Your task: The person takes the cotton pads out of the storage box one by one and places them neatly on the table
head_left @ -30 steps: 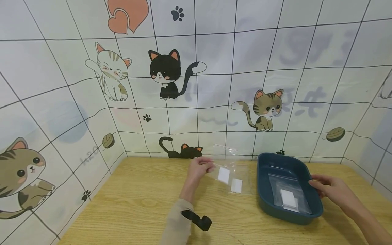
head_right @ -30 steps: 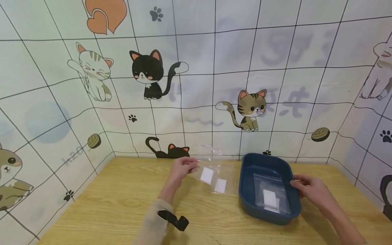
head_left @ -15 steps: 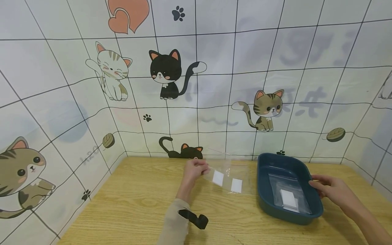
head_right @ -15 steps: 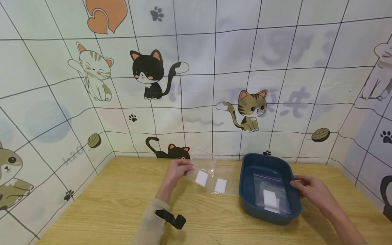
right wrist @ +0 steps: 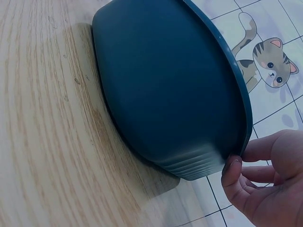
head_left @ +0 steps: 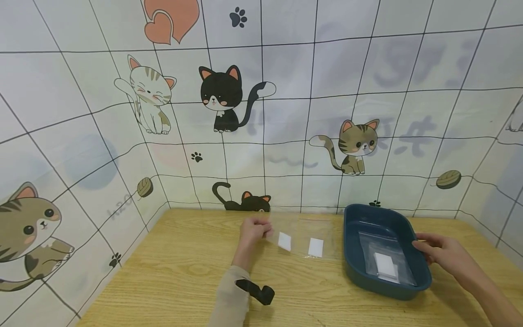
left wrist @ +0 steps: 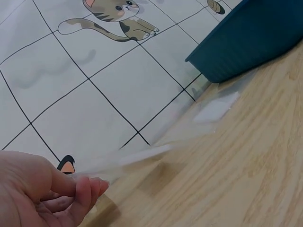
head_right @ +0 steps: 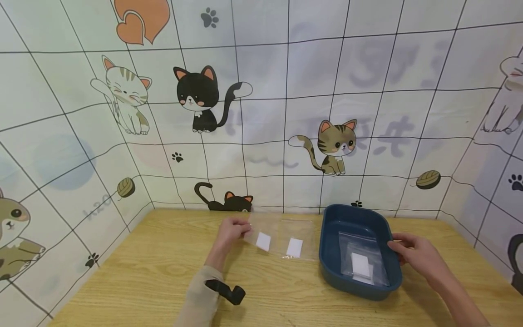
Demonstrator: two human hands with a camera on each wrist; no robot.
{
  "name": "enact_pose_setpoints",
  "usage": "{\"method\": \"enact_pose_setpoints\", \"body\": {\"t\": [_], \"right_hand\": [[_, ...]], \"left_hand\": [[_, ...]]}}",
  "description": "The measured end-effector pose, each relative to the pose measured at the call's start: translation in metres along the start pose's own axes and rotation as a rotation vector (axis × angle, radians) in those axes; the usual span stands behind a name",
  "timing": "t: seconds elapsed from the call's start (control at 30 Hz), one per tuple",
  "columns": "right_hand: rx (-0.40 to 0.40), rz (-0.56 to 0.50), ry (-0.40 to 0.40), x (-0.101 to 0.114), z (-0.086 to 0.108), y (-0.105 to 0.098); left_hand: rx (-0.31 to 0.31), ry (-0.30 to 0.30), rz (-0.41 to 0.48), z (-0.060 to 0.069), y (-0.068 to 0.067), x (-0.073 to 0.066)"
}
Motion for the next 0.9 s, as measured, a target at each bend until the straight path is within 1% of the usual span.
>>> {"method": "enact_pose_setpoints", "body": {"t": [0.17, 0.3, 0.37, 0.5, 0.6, 0.67, 0.77, 0.9], "right_hand": [[-0.001, -0.003, 0.0, -0.0002, 0.0003, 0.0004], [0.001, -0.007, 0.002, -0.0002, 0.0005, 0.0006], [0.002, -0.008, 0.003, -0.0005, 0.0005, 0.0007], [0.006, -0.014, 0.006, -0.0011, 0.0006, 0.0009], [0.017, -0.016, 0.014, -0.0009, 0.001, 0.0011], [0.018, -0.011, 0.016, -0.0002, 0.0014, 0.001], [0.015, -0.003, 0.014, 0.0009, 0.0019, 0.001], [0.008, -0.001, 0.005, 0.0017, 0.0023, 0.001]], "left_hand": [[-0.04, -0.007, -0.113, 0.0014, -0.0037, 0.0032], [-0.058, 0.014, -0.196, 0.0023, -0.0052, 0.001], [-0.058, 0.027, -0.216, 0.0031, -0.0052, 0.0001], [-0.049, 0.047, -0.222, 0.0049, -0.0041, -0.0007], [-0.056, 0.061, -0.247, 0.0049, -0.004, -0.0012], [-0.068, 0.069, -0.279, 0.0046, -0.0042, -0.0018], [-0.088, 0.063, -0.327, 0.0043, -0.0047, -0.0021], [-0.112, 0.033, -0.377, 0.0047, -0.0056, -0.0017]]}}
Point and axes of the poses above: each hand's wrist, its own z-axis away from the middle knuckle, its own y-axis out of the palm, x = y × z, the point moved 8 cm from there along -z, towards the middle knuckle, and after that the axes turned 7 degrees about x, right-handed, at the moved point
